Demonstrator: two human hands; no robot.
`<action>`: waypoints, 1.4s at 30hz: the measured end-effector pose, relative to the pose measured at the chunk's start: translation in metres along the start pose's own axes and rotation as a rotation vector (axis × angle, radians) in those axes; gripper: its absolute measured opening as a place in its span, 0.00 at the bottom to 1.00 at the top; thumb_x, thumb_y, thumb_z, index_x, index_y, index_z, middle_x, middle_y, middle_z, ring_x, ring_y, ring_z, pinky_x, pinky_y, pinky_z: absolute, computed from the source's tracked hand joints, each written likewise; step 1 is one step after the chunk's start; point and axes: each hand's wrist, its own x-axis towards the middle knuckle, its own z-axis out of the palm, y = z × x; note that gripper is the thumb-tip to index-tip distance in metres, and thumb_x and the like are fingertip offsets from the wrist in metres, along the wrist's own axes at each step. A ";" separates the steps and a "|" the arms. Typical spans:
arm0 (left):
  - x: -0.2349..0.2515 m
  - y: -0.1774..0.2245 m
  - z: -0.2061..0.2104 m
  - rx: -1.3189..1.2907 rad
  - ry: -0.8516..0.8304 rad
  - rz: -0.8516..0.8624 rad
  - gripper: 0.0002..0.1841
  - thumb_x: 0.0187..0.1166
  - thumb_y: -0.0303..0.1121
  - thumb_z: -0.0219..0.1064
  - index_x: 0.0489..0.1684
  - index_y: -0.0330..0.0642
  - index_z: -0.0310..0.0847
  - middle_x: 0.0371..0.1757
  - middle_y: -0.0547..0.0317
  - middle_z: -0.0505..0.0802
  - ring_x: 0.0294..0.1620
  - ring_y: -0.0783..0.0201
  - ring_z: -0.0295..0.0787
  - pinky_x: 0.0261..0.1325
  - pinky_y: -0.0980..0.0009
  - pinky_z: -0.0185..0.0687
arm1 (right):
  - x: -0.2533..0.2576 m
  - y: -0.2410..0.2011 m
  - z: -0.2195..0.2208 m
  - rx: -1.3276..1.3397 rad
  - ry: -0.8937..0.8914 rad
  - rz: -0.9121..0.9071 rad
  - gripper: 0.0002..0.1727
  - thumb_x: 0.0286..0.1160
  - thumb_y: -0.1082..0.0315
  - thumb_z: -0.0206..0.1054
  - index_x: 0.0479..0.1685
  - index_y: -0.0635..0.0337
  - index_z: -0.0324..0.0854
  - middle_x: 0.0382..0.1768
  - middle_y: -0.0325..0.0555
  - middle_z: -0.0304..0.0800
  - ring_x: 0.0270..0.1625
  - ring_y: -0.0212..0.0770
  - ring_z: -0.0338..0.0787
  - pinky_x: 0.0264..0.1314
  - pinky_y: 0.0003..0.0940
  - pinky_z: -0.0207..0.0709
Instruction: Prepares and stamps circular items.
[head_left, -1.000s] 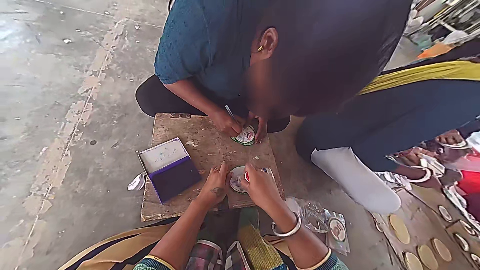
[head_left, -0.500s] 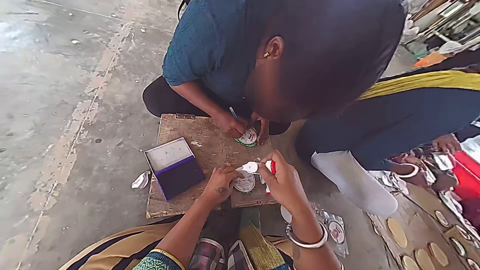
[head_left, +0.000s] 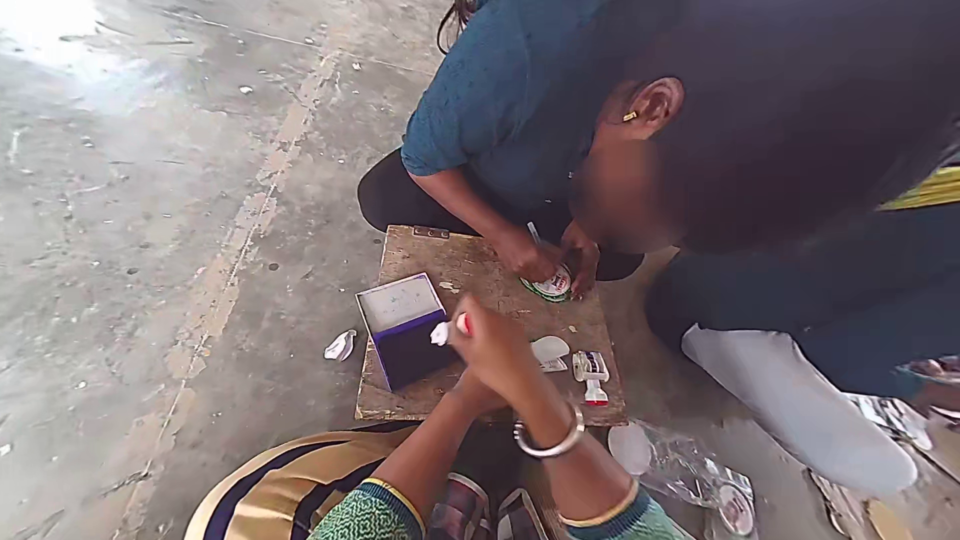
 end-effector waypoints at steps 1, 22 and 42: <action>0.008 -0.005 0.000 0.062 0.005 0.083 0.22 0.82 0.40 0.63 0.64 0.30 0.85 0.70 0.39 0.88 0.79 0.47 0.76 0.88 0.49 0.55 | -0.010 0.017 -0.013 0.085 0.131 0.013 0.15 0.83 0.63 0.66 0.57 0.66 0.81 0.38 0.60 0.90 0.44 0.58 0.91 0.48 0.59 0.82; 0.004 -0.013 0.014 0.251 0.199 0.392 0.10 0.78 0.32 0.69 0.46 0.43 0.96 0.61 0.47 0.95 0.70 0.36 0.85 0.75 0.36 0.69 | -0.042 0.208 -0.027 0.103 0.403 0.380 0.24 0.92 0.64 0.53 0.81 0.65 0.72 0.77 0.66 0.76 0.79 0.62 0.76 0.83 0.53 0.67; -0.011 0.004 0.004 0.105 -0.051 -0.046 0.30 0.78 0.47 0.70 0.72 0.32 0.79 0.73 0.35 0.85 0.79 0.41 0.78 0.81 0.43 0.68 | -0.039 0.008 -0.015 -0.026 0.046 0.027 0.17 0.87 0.63 0.58 0.62 0.65 0.80 0.40 0.59 0.90 0.47 0.58 0.91 0.51 0.59 0.80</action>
